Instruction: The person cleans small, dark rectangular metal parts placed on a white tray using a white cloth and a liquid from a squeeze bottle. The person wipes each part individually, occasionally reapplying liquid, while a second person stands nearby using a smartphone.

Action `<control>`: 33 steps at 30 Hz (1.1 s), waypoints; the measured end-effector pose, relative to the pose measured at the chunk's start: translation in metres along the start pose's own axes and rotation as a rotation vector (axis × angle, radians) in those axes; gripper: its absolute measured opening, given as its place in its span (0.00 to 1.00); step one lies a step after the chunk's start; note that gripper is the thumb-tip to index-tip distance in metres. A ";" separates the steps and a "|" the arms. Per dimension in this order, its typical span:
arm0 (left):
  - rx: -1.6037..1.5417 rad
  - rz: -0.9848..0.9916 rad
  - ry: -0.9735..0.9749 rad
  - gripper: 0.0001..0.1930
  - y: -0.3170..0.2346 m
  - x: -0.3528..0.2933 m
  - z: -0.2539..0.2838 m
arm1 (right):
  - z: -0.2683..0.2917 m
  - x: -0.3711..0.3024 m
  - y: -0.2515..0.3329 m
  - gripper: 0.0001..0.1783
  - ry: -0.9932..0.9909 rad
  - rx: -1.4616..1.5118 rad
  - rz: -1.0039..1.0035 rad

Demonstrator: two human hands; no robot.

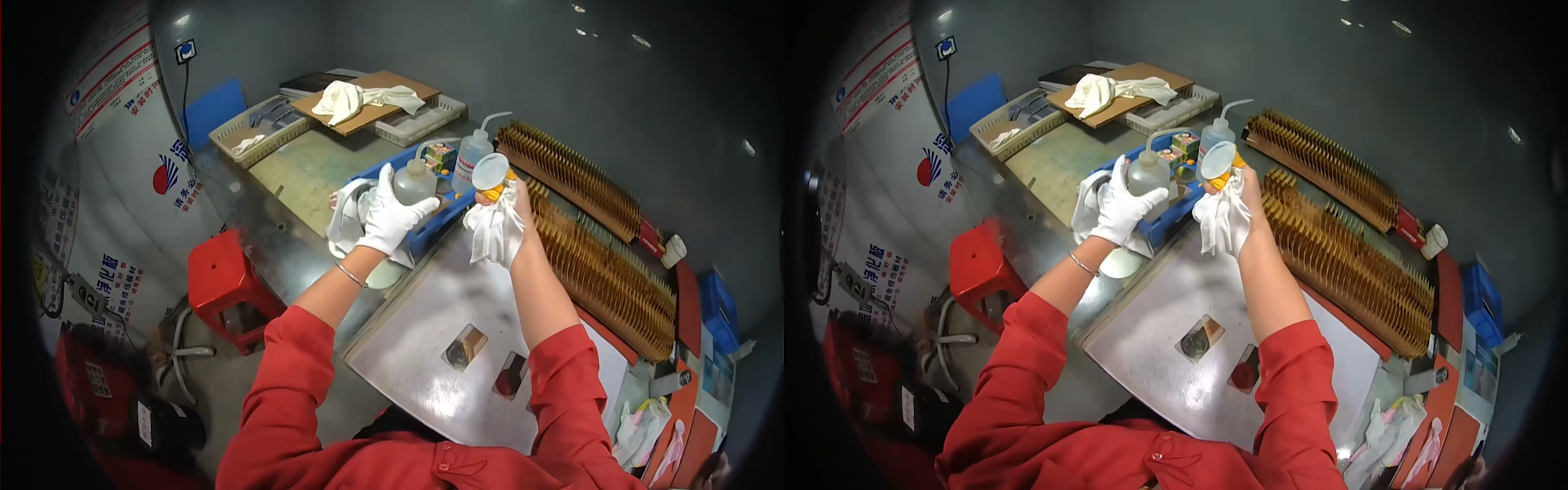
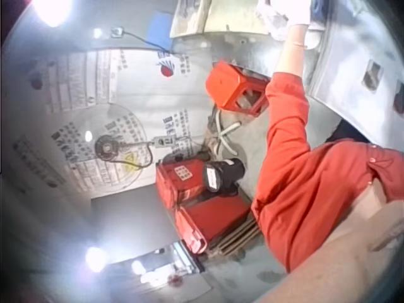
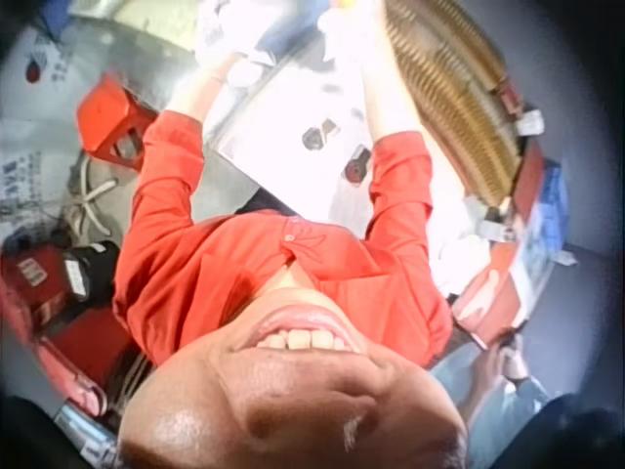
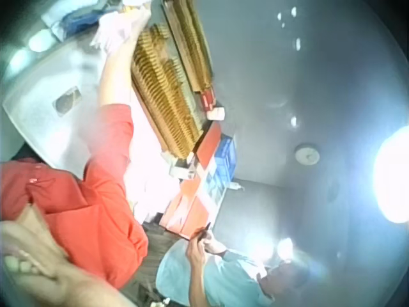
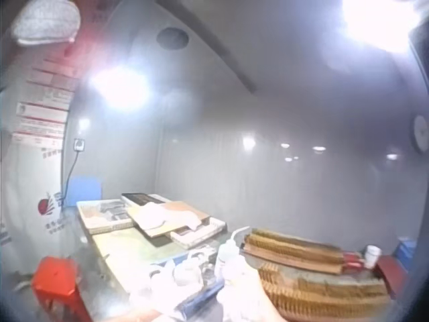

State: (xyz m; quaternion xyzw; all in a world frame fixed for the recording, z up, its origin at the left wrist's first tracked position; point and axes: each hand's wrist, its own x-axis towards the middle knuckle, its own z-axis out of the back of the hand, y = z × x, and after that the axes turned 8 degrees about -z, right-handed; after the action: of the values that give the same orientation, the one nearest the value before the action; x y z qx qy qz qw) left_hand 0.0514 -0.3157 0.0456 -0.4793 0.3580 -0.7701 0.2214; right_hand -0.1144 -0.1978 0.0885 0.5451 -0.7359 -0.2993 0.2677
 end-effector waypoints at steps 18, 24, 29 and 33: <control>-0.082 0.037 0.021 0.36 0.026 0.015 -0.015 | -0.003 0.069 -0.009 0.14 0.101 -0.007 -0.039; -0.061 0.062 -0.002 0.33 0.023 0.011 -0.006 | -0.011 0.071 -0.008 0.15 0.205 -0.005 -0.094; -0.015 0.003 0.002 0.35 0.018 0.013 -0.009 | -0.010 0.068 -0.002 0.16 0.164 0.058 -0.080; -0.195 0.089 0.028 0.29 0.000 0.002 -0.014 | -0.010 0.042 -0.001 0.15 -0.024 0.095 -0.075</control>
State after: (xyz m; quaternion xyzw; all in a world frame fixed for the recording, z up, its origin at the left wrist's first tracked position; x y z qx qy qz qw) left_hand 0.0379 -0.3121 0.0430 -0.4712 0.4553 -0.7277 0.2027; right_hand -0.1177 -0.2401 0.0977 0.5808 -0.7316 -0.2803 0.2211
